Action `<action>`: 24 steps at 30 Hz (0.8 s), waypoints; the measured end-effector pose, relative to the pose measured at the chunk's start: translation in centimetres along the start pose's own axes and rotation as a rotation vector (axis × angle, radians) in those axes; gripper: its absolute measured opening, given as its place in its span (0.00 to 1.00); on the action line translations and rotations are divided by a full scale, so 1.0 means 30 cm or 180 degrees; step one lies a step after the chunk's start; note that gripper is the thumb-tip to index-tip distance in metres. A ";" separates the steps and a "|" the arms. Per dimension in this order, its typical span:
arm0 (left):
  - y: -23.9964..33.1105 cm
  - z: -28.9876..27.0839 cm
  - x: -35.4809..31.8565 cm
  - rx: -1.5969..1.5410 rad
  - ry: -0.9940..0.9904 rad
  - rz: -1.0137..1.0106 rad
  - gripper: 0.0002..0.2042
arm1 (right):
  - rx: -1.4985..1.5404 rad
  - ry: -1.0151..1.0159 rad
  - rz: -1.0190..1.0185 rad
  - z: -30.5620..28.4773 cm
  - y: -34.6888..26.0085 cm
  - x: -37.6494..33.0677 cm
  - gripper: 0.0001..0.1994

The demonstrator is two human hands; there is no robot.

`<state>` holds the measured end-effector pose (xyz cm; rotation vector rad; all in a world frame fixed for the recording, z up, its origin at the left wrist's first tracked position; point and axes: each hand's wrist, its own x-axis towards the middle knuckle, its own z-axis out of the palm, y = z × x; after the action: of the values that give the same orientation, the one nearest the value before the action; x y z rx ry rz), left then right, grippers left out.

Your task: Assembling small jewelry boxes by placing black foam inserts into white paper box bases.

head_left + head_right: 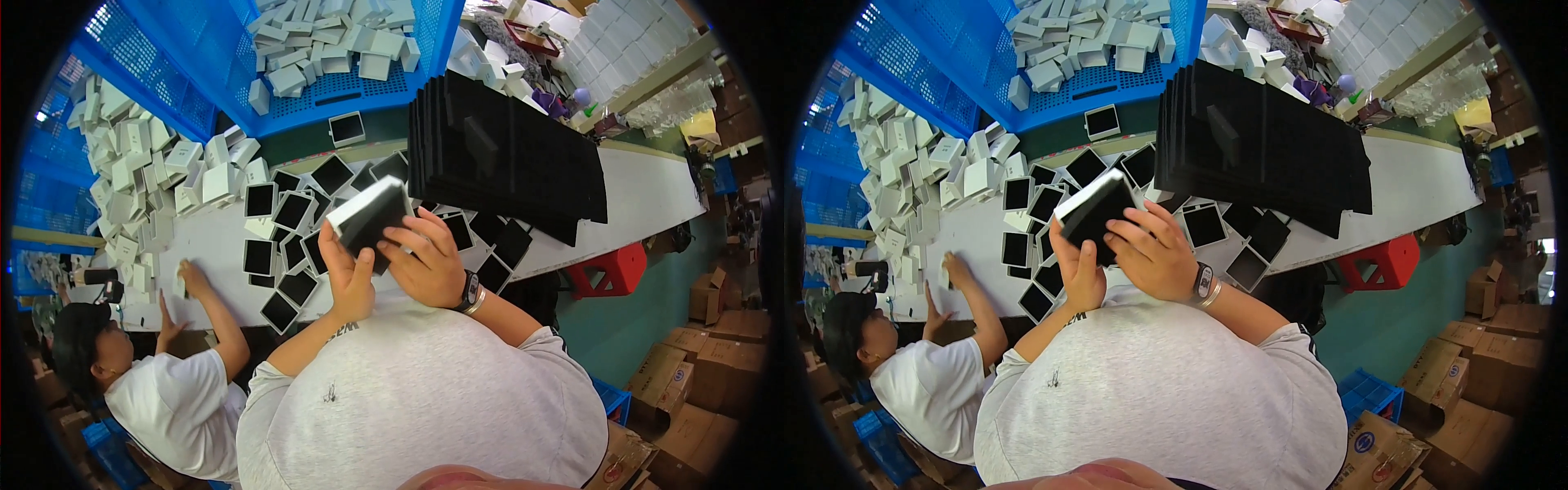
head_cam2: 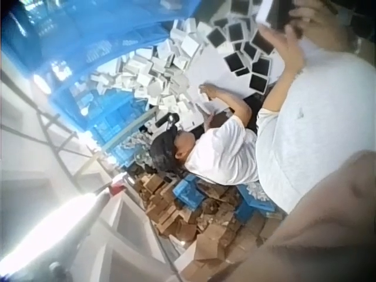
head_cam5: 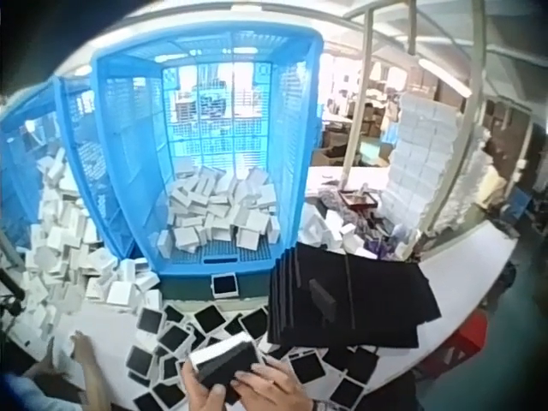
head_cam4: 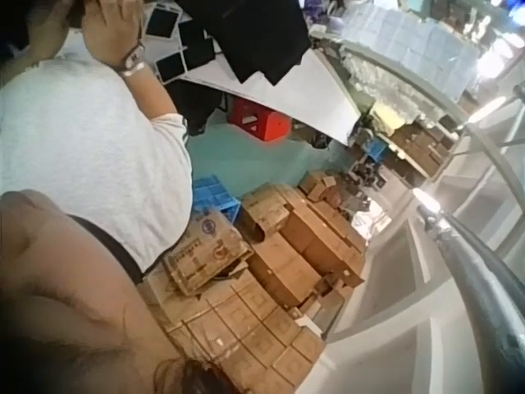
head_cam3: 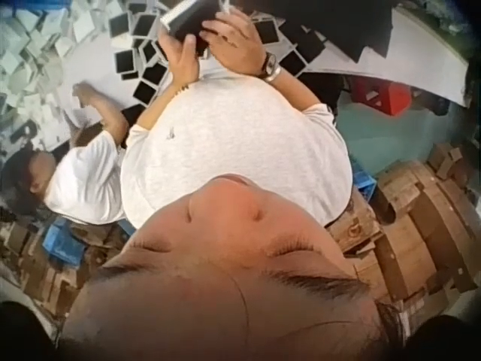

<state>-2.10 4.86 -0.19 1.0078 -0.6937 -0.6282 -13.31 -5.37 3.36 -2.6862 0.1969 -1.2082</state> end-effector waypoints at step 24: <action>0.029 -0.019 0.031 -0.0406 0.0181 -0.1353 0.15 | 0.2529 0.0278 0.2269 -0.014 0.076 0.016 0.07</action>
<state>-0.94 4.82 0.58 1.0572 -0.3831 -0.9966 -13.41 -7.72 3.46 -1.6588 0.5056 -0.8985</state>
